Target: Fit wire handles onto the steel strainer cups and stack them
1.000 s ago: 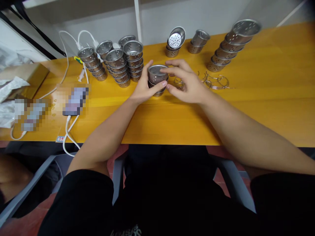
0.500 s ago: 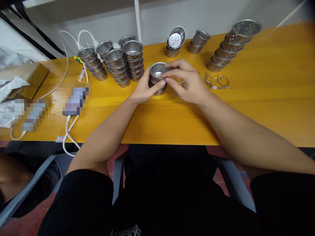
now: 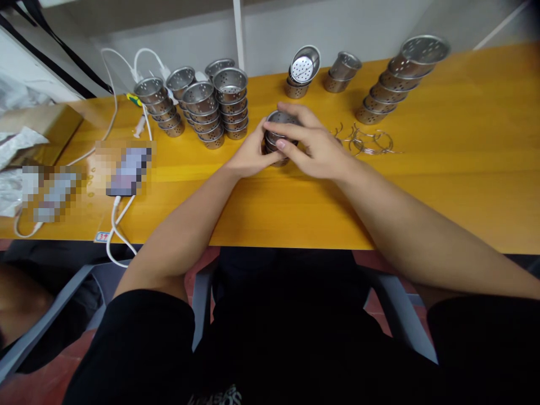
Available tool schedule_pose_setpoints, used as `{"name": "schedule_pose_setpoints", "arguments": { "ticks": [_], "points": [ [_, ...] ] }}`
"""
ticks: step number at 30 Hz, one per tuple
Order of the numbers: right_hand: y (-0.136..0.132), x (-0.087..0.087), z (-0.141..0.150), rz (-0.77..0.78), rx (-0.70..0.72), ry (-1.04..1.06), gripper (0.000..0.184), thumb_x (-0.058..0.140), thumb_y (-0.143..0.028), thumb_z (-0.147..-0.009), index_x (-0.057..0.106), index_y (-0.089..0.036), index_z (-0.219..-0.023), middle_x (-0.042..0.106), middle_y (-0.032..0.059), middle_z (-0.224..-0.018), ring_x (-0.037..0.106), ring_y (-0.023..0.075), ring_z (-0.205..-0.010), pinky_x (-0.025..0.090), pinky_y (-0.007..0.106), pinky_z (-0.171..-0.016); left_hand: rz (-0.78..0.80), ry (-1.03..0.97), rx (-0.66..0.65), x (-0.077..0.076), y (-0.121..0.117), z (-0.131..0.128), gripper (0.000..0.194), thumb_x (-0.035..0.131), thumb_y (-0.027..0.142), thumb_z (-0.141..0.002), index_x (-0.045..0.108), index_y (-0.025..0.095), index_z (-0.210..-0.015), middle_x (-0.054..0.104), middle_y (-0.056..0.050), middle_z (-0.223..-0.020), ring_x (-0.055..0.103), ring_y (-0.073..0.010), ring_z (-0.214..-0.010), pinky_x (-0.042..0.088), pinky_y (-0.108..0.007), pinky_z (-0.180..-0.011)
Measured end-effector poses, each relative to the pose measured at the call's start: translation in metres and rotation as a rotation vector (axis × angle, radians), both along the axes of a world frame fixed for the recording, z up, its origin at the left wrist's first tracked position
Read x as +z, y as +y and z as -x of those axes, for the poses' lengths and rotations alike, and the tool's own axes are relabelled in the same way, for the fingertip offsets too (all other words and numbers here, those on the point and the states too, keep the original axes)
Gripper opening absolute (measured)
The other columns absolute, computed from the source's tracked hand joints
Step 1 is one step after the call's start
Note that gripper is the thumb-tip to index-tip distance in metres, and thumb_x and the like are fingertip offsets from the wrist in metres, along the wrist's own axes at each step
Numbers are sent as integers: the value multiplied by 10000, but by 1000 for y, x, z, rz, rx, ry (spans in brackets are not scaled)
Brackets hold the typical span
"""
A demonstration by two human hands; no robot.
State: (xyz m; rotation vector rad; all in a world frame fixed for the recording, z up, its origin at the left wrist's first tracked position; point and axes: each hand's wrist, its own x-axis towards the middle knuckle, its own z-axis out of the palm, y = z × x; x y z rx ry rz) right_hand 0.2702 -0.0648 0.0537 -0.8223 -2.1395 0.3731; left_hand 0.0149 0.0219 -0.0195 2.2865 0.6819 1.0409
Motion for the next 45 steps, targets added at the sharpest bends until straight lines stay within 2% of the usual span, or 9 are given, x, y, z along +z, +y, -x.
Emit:
{"name": "schedule_pose_setpoints", "arguments": {
  "ticks": [12,17,20,25,28,30,35,41,45],
  "points": [
    [4,2,-4,7,66,-53,603,700,-767,-1285,813,-520,-1823,619,20,-1995,549,518,-1877,404,827,-1594,14,-97,-77,-21,10,-7,891,793,813,-1191,459,283,-1824,675,-177,-1798,721,-405,-1740,599,-627,-1503],
    [7,-8,-7,-4,-37,-8,884,867,-803,-1159,647,-492,-1957,580,71,-2011,422,534,-1945,410,824,-1601,23,-60,154,-6,-3,-6,875,893,650,-1180,506,285,-1876,639,-199,-1876,643,-388,-1834,523,-591,-1581],
    [14,-14,-12,11,-108,42,1035,903,-808,-1123,514,-465,-2018,564,126,-2008,555,556,-1844,531,804,-1535,28,-75,355,-5,7,-1,982,999,721,-1099,534,338,-1875,633,-201,-1869,597,-414,-1853,490,-596,-1605],
    [22,-24,-16,12,-138,4,646,826,-754,-1178,773,-381,-1704,821,166,-1652,796,530,-1518,666,789,-1385,169,-162,506,-9,15,1,625,947,597,-1191,628,327,-1655,733,-99,-1386,841,-312,-1332,698,-563,-1333],
    [26,-32,-13,6,-116,-20,497,800,-715,-1183,861,-361,-1526,885,159,-1521,823,521,-1473,679,795,-1351,207,-134,480,2,-1,-5,225,885,337,-1216,702,288,-1339,742,-33,-1143,836,-236,-1124,754,-473,-1190],
    [31,-39,-12,7,-71,-27,550,818,-701,-1159,859,-348,-1579,884,164,-1578,827,522,-1497,666,813,-1359,234,-103,396,11,-14,-10,146,838,203,-1185,714,272,-1221,809,-43,-1142,844,-215,-1090,773,-422,-1131],
    [44,-55,-15,38,-9,-31,722,913,-725,-1082,817,-393,-1716,796,133,-1794,734,542,-1682,544,891,-1461,269,-95,272,21,-30,-15,246,781,92,-1150,762,227,-1355,907,-117,-1470,907,-222,-1337,751,-424,-1284],
    [50,-48,-34,23,-137,9,678,799,-848,-1144,867,-325,-1570,880,193,-1529,842,524,-1439,684,793,-1327,264,-73,257,19,-26,-10,279,792,46,-1135,806,186,-1375,932,-140,-1435,916,-241,-1355,728,-414,-1306],
    [67,-38,-51,36,-283,1,652,809,-798,-1185,845,-257,-1546,844,235,-1553,869,449,-1250,724,695,-1239,249,-67,198,20,-28,-8,242,795,38,-1126,817,176,-1324,939,-139,-1388,926,-247,-1312,731,-411,-1287]
  ]
}}
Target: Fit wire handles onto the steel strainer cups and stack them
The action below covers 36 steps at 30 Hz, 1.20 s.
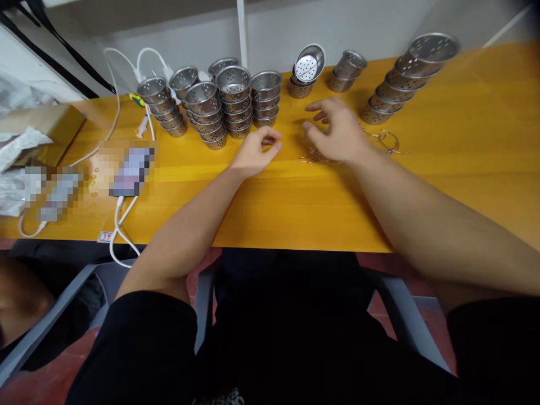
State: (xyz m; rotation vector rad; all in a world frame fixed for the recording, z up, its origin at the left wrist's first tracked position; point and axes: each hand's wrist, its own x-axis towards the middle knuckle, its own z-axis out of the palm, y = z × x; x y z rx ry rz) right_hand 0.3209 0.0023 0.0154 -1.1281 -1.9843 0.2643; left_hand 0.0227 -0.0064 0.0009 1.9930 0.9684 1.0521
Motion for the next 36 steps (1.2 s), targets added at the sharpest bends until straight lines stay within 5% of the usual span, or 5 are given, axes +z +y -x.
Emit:
{"name": "schedule_pose_setpoints", "arguments": {
  "ticks": [8,18,24,30,36],
  "points": [
    [75,14,-1,49,-118,-172,303,852,-71,-1142,909,-145,-1430,693,244,-1813,803,302,-1369,621,520,-1385,25,44,-31,4,-5,0,230,790,54,-1130,824,177,-1321,948,-133,-1413,932,-250,-1325,736,-428,-1301],
    [114,18,21,140,-144,-331,172,777,-61,-1260,856,-86,-1411,721,251,-1739,721,339,-1509,550,585,-1486,47,67,-48,2,-5,1,264,792,58,-1100,825,211,-1312,942,-95,-1437,910,-236,-1360,722,-428,-1345],
    [89,26,6,57,-100,-296,180,697,-192,-1296,827,-158,-1416,697,254,-1756,688,369,-1563,538,566,-1465,41,89,-50,2,-6,2,272,797,78,-1122,799,207,-1361,914,-115,-1508,896,-245,-1421,704,-421,-1372],
    [28,45,-4,-65,98,-71,778,594,-993,-1230,881,-324,-1502,732,223,-1728,652,499,-1616,472,752,-1507,46,28,9,-9,3,2,453,836,163,-1143,699,218,-1570,821,-186,-1698,877,-282,-1499,717,-490,-1382],
    [-63,67,15,-122,241,-14,584,669,-819,-1282,908,-394,-1603,813,168,-1686,754,490,-1603,604,754,-1438,144,-181,-27,-20,14,-2,717,902,482,-1230,507,383,-1820,712,-150,-1868,798,-351,-1659,726,-597,-1399]
  ]
}}
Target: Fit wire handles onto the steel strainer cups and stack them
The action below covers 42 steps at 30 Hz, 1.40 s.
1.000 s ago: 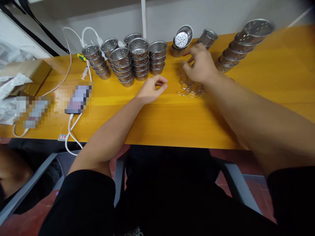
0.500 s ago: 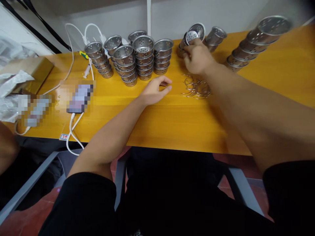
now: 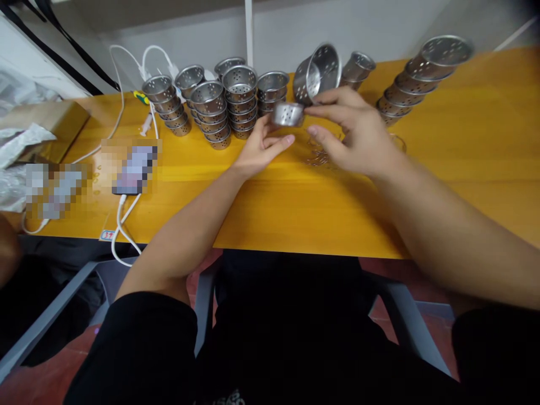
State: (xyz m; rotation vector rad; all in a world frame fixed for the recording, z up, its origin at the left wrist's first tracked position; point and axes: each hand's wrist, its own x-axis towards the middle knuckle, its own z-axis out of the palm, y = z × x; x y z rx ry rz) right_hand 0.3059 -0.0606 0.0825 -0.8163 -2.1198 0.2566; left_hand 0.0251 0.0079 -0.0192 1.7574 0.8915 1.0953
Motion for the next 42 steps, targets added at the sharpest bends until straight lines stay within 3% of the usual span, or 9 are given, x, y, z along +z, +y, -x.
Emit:
{"name": "schedule_pose_setpoints", "arguments": {
  "ticks": [5,9,12,15,17,22,27,35,42],
  "points": [
    [-19,-7,14,119,170,12,544,732,-834,-1257,939,-331,-1261,906,131,-1431,880,453,-1324,727,737,-1243,-5,-93,-59,13,-7,5,1108,1023,936,-971,607,285,-1766,757,-170,-1748,739,-455,-1703,685,-674,-1410],
    [-12,-23,17,265,152,135,564,824,-905,-1183,853,-342,-1198,877,92,-1122,847,383,-1030,776,649,-1078,-14,-33,-95,26,-15,8,1270,1129,990,-754,688,242,-1681,792,-170,-1616,782,-481,-1608,698,-665,-1355],
    [-9,-32,18,323,177,198,603,836,-926,-1165,860,-370,-1398,877,94,-1211,851,379,-1067,787,617,-1067,19,-18,-114,31,-22,6,1137,1082,995,-828,724,233,-1591,822,-156,-1444,857,-451,-1424,757,-655,-1225],
    [-8,-34,18,245,172,134,559,759,-828,-1242,881,-347,-1500,841,142,-1397,821,353,-1006,785,610,-954,28,1,-92,32,-25,6,1078,1025,1007,-896,707,242,-1587,818,-151,-1389,869,-424,-1343,769,-627,-1159],
    [-9,-33,18,174,149,66,507,793,-769,-1227,905,-328,-1451,781,175,-1512,803,369,-1038,773,621,-905,5,21,-92,32,-23,7,1080,1013,1031,-885,724,244,-1566,822,-141,-1372,866,-414,-1335,757,-610,-1175],
    [-8,-28,15,217,159,-44,463,951,-774,-1123,863,-331,-1223,734,169,-1520,758,463,-1331,757,671,-1086,-48,47,-169,31,-16,9,1167,1029,1121,-734,796,246,-1469,853,-96,-1324,879,-384,-1258,771,-554,-1118],
    [-5,-26,9,261,158,-43,558,963,-864,-1081,842,-331,-1192,730,159,-1493,755,457,-1312,745,694,-1118,-26,56,-149,33,-20,8,1018,875,1134,-924,840,264,-1451,861,-92,-1222,905,-372,-1176,788,-568,-1079],
    [-9,-14,5,361,185,-33,609,884,-951,-1088,861,-343,-1122,764,135,-1361,765,415,-1197,744,670,-1075,-85,78,-143,22,1,12,1025,972,1060,-858,848,262,-1489,875,-88,-1381,874,-409,-1342,723,-649,-1266],
    [-7,-15,1,351,91,25,712,872,-1031,-1064,870,-326,-1163,753,194,-1617,771,487,-1392,753,684,-1147,-120,134,-120,31,0,18,952,1063,814,-874,804,232,-1581,863,-126,-1505,846,-417,-1429,683,-616,-1330]
  ]
}}
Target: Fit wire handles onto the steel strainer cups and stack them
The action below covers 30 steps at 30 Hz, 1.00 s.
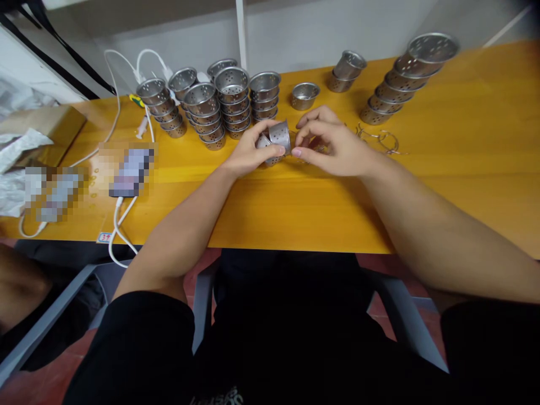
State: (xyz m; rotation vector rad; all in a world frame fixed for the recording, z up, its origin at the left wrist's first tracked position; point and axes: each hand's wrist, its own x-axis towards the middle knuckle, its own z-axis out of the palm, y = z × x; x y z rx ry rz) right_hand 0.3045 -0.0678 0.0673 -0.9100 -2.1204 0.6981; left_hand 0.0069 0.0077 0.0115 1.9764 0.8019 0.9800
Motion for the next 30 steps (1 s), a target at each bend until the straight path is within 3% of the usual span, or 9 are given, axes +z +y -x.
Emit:
{"name": "schedule_pose_setpoints", "arguments": {
  "ticks": [4,8,12,18,25,30],
  "points": [
    [7,-5,-2,8,71,-10,704,868,-1053,-1058,853,-353,-1135,823,156,-1508,782,469,-1409,716,694,-1249,-1,17,-2,4,-4,0,897,1077,739,-853,804,230,-1539,873,-116,-1408,876,-382,-1287,734,-577,-1198],
    [13,-9,-1,-27,87,13,716,877,-1089,-1017,850,-376,-1077,857,129,-1406,798,471,-1356,667,773,-1304,16,16,-9,11,-13,-3,858,1094,695,-819,803,235,-1483,889,-103,-1286,884,-338,-1110,761,-504,-1022],
    [12,-9,0,-26,28,1,759,871,-1155,-944,880,-406,-1074,858,125,-1509,749,512,-1475,580,842,-1397,-21,30,-2,21,-22,-5,799,1123,625,-801,811,232,-1423,907,-118,-1339,885,-346,-1206,751,-478,-1088],
    [12,-7,-1,-31,30,10,729,860,-1178,-919,915,-461,-1042,871,104,-1394,799,501,-1339,618,899,-1320,-28,78,-2,24,-25,-5,813,1125,576,-790,825,216,-1454,919,-123,-1376,885,-346,-1229,747,-467,-1096],
    [11,-4,-2,20,64,14,735,911,-1151,-911,880,-422,-991,858,108,-1378,786,498,-1352,621,895,-1322,-15,95,-25,24,-22,-4,863,1138,669,-752,828,216,-1417,911,-125,-1407,874,-355,-1285,727,-471,-1143],
    [18,-7,-14,-122,-145,42,538,898,-932,-1092,853,-396,-1083,787,175,-1535,661,554,-1556,552,909,-1387,8,31,98,13,-12,3,970,1115,854,-763,831,239,-1457,896,-117,-1264,865,-361,-1156,744,-544,-1090]
  ]
}}
